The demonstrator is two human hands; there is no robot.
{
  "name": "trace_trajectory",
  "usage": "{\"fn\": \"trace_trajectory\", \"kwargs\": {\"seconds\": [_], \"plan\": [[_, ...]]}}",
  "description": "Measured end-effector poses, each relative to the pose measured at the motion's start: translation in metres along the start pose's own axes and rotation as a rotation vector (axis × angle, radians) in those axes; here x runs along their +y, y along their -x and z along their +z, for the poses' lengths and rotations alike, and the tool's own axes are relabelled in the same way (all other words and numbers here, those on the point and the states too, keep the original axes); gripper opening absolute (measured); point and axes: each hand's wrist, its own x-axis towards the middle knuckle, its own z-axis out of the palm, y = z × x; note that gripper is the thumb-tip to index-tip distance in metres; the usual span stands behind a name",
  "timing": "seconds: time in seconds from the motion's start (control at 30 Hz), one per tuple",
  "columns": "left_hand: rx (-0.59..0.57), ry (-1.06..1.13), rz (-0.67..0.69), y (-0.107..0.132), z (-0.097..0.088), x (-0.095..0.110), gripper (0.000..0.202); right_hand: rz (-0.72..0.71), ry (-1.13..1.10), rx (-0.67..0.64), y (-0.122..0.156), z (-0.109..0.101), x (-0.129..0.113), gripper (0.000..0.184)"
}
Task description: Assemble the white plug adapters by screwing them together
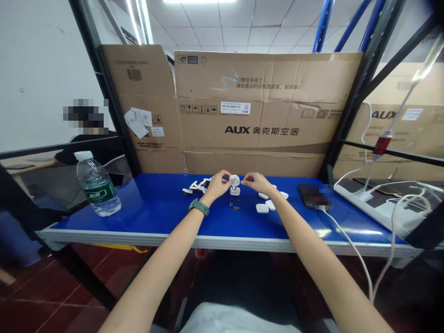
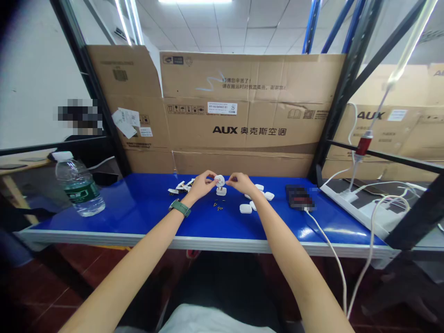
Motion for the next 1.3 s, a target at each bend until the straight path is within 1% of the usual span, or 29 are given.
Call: {"fn": "trace_trajectory", "kwargs": {"seconds": [0.07, 0.13, 0.2, 0.3, 0.37, 0.43, 0.47, 0.53, 0.6, 0.67, 0.73, 0.8, 0.9, 1.0, 1.13, 1.23, 1.3], "plan": [[0.088, -0.034, -0.049, -0.001, -0.002, -0.003, 0.021, -0.041, 0.107, -0.188, 0.001, 0.000, 0.001, 0.007], [0.120, -0.043, -0.065, -0.002, -0.004, -0.005, 0.024, -0.094, 0.165, -0.332, 0.004, 0.003, -0.002, 0.006], [0.097, -0.030, -0.040, -0.002, -0.005, -0.006, 0.031, -0.130, 0.206, -0.397, 0.006, 0.008, -0.007, 0.010], [0.040, 0.001, 0.023, -0.003, -0.005, -0.006, 0.035, -0.144, 0.254, -0.430, 0.008, 0.014, -0.011, 0.009], [0.012, 0.011, 0.021, -0.003, -0.004, -0.006, 0.033, -0.153, 0.284, -0.435, 0.008, 0.014, -0.010, 0.011], [-0.029, 0.021, -0.024, -0.002, -0.003, -0.004, 0.032, -0.153, 0.321, -0.409, 0.006, 0.008, -0.005, 0.016], [-0.062, 0.031, -0.043, -0.001, -0.003, -0.002, 0.033, -0.144, 0.343, -0.376, 0.005, 0.004, -0.002, 0.017], [-0.142, 0.042, -0.037, 0.001, -0.002, 0.002, 0.038, -0.104, 0.383, -0.252, 0.004, -0.006, 0.004, 0.019], [-0.222, 0.014, 0.017, 0.004, -0.001, 0.005, 0.041, -0.078, 0.405, -0.112, 0.003, -0.016, 0.009, 0.020], [-0.278, -0.052, 0.063, 0.007, 0.000, 0.008, 0.042, -0.058, 0.394, -0.011, 0.003, -0.022, 0.011, 0.020], [-0.319, -0.130, 0.092, 0.010, 0.001, 0.011, 0.042, -0.067, 0.347, 0.044, 0.003, -0.024, 0.010, 0.019], [-0.345, -0.234, 0.126, 0.012, 0.003, 0.012, 0.040, -0.094, 0.272, 0.068, 0.004, -0.023, 0.007, 0.017], [-0.362, -0.396, 0.174, 0.014, 0.006, 0.015, 0.039, -0.124, 0.136, 0.061, 0.004, -0.020, 0.003, 0.017], [-0.358, -0.471, 0.199, 0.015, 0.007, 0.018, 0.039, -0.157, 0.067, -0.001, 0.004, -0.020, 0.001, 0.012], [-0.359, -0.555, 0.233, 0.018, 0.007, 0.021, 0.034, -0.198, 0.105, -0.098, 0.005, -0.021, 0.003, 0.009], [-0.384, -0.600, 0.246, 0.019, 0.006, 0.020, 0.032, -0.239, 0.128, -0.195, 0.005, -0.018, 0.004, 0.013], [-0.404, -0.611, 0.241, 0.019, 0.005, 0.020, 0.035, -0.249, 0.128, -0.227, 0.005, -0.015, 0.005, 0.017]]}}
